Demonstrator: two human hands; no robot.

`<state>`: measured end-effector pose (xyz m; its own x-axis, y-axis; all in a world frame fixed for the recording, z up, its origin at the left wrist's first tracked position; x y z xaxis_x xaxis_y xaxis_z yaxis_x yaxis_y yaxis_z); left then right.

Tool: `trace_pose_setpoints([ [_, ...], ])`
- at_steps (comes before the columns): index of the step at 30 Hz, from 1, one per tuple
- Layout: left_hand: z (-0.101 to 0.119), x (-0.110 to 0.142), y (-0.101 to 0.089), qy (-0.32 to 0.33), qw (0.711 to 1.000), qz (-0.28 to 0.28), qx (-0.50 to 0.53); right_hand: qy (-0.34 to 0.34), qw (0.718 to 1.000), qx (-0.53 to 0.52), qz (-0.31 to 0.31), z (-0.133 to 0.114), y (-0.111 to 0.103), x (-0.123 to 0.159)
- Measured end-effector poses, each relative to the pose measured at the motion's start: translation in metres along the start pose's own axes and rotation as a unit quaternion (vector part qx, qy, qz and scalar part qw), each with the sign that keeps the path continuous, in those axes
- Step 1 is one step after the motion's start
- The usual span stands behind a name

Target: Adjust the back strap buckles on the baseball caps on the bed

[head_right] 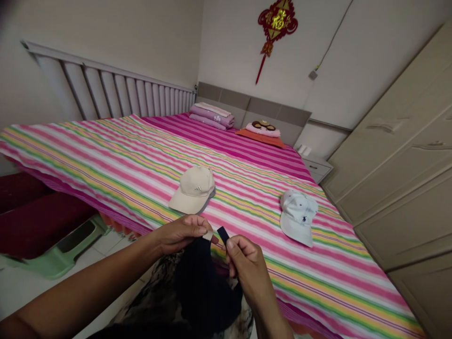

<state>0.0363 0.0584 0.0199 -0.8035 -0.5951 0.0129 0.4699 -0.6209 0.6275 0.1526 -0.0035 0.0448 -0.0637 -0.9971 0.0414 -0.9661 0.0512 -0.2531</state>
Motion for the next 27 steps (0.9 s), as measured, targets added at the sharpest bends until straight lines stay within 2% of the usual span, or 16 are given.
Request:
trace_pose_setpoints([
  [4, -0.001, 0.001, 0.003, 0.005, 1.000, -0.016, 0.021, 0.019, 1.000, 0.014, 0.021, -0.004, -0.003, 0.001],
  [9, 0.001, 0.001, 0.007, 0.002, 0.999, -0.017, 0.035, 0.005, 0.999, 0.033, 0.040, -0.011, -0.003, 0.001],
  [27, 0.000, 0.001, 0.007, 0.012, 0.999, -0.012, 0.033, 0.023, 0.999, -0.023, -0.002, -0.002, 0.005, -0.002],
])
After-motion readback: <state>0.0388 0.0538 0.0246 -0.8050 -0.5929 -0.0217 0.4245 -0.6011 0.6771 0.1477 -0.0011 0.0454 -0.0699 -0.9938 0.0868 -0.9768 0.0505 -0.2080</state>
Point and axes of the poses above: each hand's wrist, its own x-axis away from the middle knuckle, its own y-axis out of the palm, z = x × y, the point moved 7 cm from there along -x, towards the middle knuckle, and after that the axes turned 7 degrees about x, right-handed, at the moved point
